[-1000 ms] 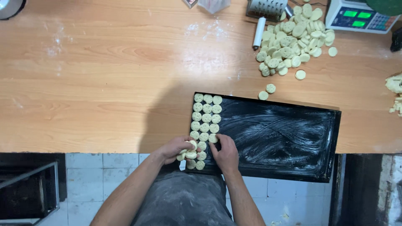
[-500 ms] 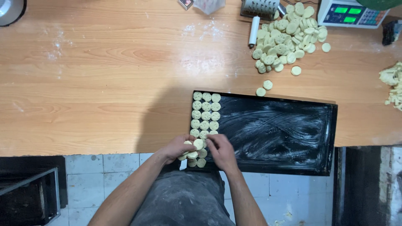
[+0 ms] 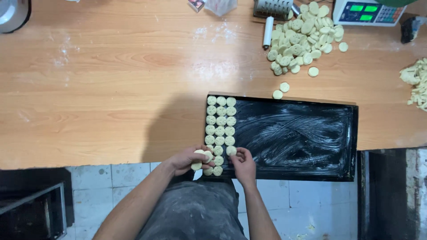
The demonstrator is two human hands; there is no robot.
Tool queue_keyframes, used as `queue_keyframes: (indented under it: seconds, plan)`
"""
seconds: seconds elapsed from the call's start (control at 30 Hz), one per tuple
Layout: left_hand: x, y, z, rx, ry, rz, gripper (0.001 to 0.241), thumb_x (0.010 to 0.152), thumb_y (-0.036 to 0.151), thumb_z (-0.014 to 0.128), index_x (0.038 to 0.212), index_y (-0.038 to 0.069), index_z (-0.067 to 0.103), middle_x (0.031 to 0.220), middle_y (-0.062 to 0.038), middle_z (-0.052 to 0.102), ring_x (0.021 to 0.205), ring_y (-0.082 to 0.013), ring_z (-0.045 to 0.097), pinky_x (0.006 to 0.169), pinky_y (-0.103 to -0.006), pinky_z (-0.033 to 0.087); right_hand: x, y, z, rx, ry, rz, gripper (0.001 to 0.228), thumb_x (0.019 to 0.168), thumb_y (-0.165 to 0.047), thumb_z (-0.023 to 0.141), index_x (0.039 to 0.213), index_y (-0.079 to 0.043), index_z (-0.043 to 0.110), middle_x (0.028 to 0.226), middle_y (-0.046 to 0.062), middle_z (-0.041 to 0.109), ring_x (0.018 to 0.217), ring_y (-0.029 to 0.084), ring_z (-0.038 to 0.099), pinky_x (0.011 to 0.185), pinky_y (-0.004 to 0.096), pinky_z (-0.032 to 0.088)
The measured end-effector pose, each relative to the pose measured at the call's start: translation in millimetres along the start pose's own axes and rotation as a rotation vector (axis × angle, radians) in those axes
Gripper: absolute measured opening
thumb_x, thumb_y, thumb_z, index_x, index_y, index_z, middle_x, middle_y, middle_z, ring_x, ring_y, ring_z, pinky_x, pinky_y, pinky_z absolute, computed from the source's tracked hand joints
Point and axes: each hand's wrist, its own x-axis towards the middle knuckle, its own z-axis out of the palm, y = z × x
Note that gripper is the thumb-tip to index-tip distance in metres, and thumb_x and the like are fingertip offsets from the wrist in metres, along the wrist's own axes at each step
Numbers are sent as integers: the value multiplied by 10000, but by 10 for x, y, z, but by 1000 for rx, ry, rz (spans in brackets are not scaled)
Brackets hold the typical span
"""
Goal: Arranging small circular dough cutouts onto a baking tray in a commercial bakery setting.
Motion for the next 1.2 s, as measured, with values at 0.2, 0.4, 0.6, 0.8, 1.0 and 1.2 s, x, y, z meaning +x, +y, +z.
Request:
queue_keyframes:
  seconds: [0.2, 0.4, 0.6, 0.8, 1.0, 1.2]
  plan:
    - [65, -109, -80, -26, -12, -16, 429, 893, 70, 697, 1279, -16, 529, 1150, -172, 640, 965, -244, 744, 792, -326, 666, -46, -183, -24, 358, -94, 219, 325, 900, -214, 752, 1169, -47, 680, 957, 86, 789, 814, 160, 749, 731, 329, 608]
    - [36, -103, -32, 277, 194, 16, 433, 833, 103, 740, 1234, 30, 597, 1061, -116, 718, 847, -168, 750, 572, -260, 583, -135, -409, -36, -167, 50, 95, 346, 891, -287, 777, 1152, -73, 699, 868, 51, 768, 770, 150, 744, 701, 324, 588]
    - [-2, -110, 46, 542, 297, 52, 433, 770, 162, 822, 1161, 77, 656, 1003, -82, 737, 804, -125, 712, 579, -273, 591, -206, -458, -20, -110, 94, -24, 410, 822, -237, 834, 1174, -70, 706, 949, 84, 723, 744, 183, 721, 690, 318, 598]
    - [-34, -130, 63, 530, 276, 34, 434, 772, 160, 829, 1154, 50, 654, 999, -79, 712, 807, -141, 677, 585, -283, 594, -252, -367, -3, -174, 97, -139, 346, 844, -178, 804, 1171, -89, 734, 1092, 83, 666, 811, 161, 719, 718, 309, 615]
    - [12, -157, 43, 500, 224, 10, 426, 804, 125, 749, 1215, 63, 656, 1069, -81, 712, 878, -138, 709, 618, -288, 628, -281, -503, -71, -315, 122, -178, 309, 885, -231, 786, 1180, -141, 777, 1043, 73, 686, 861, 207, 696, 755, 360, 576]
    - [197, -290, 25, 293, 56, 28, 381, 837, 111, 678, 1188, -7, 589, 1023, -144, 728, 862, -204, 743, 615, -284, 629, -386, -518, -125, -104, -211, -211, 355, 832, -258, 790, 1139, -85, 748, 1005, 52, 709, 800, 168, 701, 717, 313, 566]
